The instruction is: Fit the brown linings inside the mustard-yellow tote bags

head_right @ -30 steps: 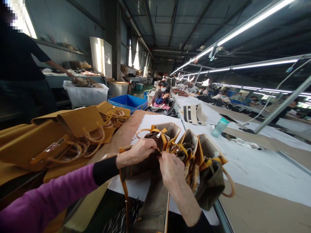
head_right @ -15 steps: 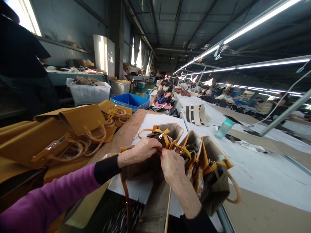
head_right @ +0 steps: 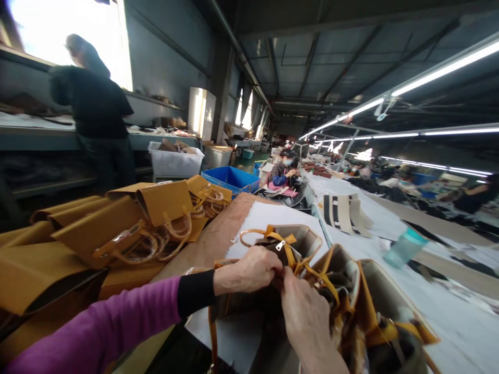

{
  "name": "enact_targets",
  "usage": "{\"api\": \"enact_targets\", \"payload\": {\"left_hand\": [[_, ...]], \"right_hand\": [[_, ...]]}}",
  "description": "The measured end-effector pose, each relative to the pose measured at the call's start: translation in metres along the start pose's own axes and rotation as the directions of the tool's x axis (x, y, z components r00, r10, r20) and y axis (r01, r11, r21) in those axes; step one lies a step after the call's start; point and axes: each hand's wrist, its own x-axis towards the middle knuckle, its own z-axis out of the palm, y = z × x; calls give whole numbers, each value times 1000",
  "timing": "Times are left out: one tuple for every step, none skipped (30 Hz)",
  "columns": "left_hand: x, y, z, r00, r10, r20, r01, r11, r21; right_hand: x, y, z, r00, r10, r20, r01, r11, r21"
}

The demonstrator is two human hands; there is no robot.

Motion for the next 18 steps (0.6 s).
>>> {"api": "enact_targets", "payload": {"left_hand": [[-1, 0, -2, 1000, 0, 8, 0, 1000, 22], [-2, 1, -4, 1000, -8, 18, 7, 999, 51], [-3, 3, -7, 999, -17, 33, 15, 997, 82], [-4, 5, -10, 998, -24, 52, 19, 994, 109], [-6, 9, -13, 997, -30, 72, 20, 990, 137], [-8, 13, -16, 995, -33, 89, 18, 986, 166], [-11, 17, -19, 994, -29, 102, 9, 981, 193], [-16, 21, -21, 994, -27, 108, 3, 975, 220], [-22, 26, -24, 994, -31, 107, 3, 968, 250], [-28, 29, -26, 994, -37, 100, 7, 960, 281], [-36, 32, -29, 995, -49, 89, 19, 949, 313], [-45, 34, -32, 994, -73, 79, 41, 937, 346], [-53, 35, -35, 991, -107, 74, 72, 925, 372], [-61, 34, -39, 987, -146, 73, 107, 916, 386], [-69, 33, -44, 980, -184, 74, 143, 913, 381], [-75, 30, -48, 971, -227, 75, 186, 914, 360], [-80, 27, -53, 960, -268, 78, 230, 918, 322], [-84, 23, -57, 951, -298, 85, 266, 925, 270]], "right_hand": [[3, 1, 1, 1000, -11, 1, 11, 1000, 29], [5, 2, 2, 1000, -31, 4, 31, 997, 72], [8, 4, 3, 998, -59, 7, 58, 990, 126], [11, 6, 4, 996, -88, 10, 84, 980, 182], [13, 7, 6, 993, -114, 13, 108, 968, 229], [15, 9, 7, 991, -135, 17, 126, 957, 262], [15, 11, 9, 989, -147, 18, 137, 950, 279], [15, 13, 11, 988, -153, 19, 141, 949, 282], [15, 14, 13, 987, -157, 18, 146, 951, 271], [15, 15, 15, 987, -158, 10, 150, 957, 250], [14, 17, 17, 988, -155, -5, 153, 963, 220], [14, 17, 20, 988, -152, -21, 153, 970, 186], [14, 18, 22, 988, -149, -34, 152, 976, 154], [14, 18, 24, 988, -148, -43, 153, 980, 128], [15, 17, 25, 988, -146, -48, 150, 982, 112], [15, 16, 25, 989, -143, -45, 147, 984, 101], [15, 15, 24, 990, -138, -38, 141, 986, 93], [15, 12, 22, 991, -129, -32, 131, 988, 84]]}}
